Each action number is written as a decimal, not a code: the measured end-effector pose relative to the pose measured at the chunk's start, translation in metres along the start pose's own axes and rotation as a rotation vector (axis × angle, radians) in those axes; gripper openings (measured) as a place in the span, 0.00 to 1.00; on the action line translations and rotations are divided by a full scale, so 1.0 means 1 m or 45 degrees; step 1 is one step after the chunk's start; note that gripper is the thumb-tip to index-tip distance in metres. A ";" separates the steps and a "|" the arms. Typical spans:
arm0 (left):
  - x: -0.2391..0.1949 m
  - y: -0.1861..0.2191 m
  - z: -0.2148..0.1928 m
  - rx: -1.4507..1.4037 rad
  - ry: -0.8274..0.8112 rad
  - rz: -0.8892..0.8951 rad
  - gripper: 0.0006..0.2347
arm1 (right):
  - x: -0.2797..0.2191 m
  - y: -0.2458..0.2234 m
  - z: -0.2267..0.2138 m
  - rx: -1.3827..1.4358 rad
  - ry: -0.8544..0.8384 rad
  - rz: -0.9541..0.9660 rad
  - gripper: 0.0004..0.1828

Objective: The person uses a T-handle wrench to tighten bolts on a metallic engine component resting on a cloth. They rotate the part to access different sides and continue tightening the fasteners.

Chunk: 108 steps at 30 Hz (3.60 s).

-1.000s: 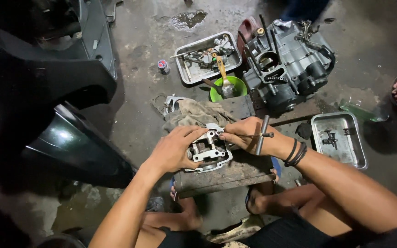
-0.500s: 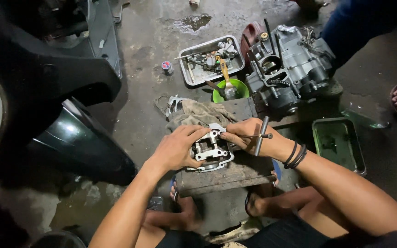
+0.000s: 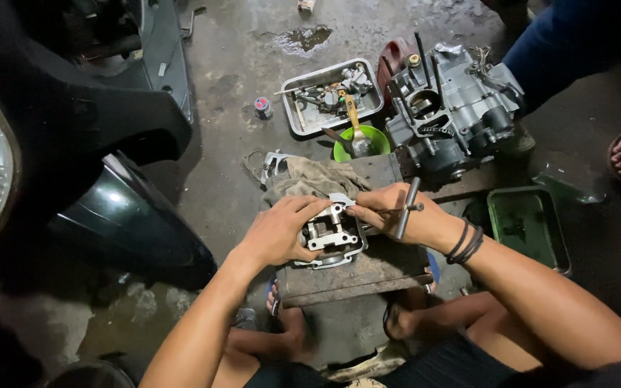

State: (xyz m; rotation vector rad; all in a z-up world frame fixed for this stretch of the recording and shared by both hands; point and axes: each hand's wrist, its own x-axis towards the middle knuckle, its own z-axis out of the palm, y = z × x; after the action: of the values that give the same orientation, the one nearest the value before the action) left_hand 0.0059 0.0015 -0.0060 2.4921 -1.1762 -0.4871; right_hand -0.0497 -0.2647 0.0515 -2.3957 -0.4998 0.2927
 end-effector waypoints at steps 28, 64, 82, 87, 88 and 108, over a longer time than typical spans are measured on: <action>0.000 0.003 0.003 0.018 -0.025 -0.064 0.39 | 0.010 -0.016 0.006 0.029 -0.009 0.136 0.21; -0.002 -0.001 0.007 0.010 -0.001 -0.046 0.39 | 0.006 -0.024 0.003 0.072 0.027 0.247 0.21; -0.002 0.000 0.006 0.019 0.009 -0.040 0.39 | 0.014 -0.010 0.010 0.025 0.097 0.200 0.22; -0.002 0.001 0.004 0.011 0.005 -0.047 0.39 | 0.016 0.000 0.016 -0.099 0.084 0.161 0.20; -0.003 0.002 0.004 0.010 0.004 -0.047 0.39 | 0.015 0.001 0.017 -0.098 0.083 0.162 0.20; -0.002 0.002 0.003 0.010 -0.013 -0.045 0.38 | 0.011 -0.014 0.004 0.144 0.049 0.225 0.20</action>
State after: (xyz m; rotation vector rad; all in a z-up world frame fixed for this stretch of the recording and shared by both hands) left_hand 0.0022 0.0018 -0.0074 2.5238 -1.1412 -0.5060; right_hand -0.0453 -0.2483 0.0566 -2.3337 -0.2476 0.3420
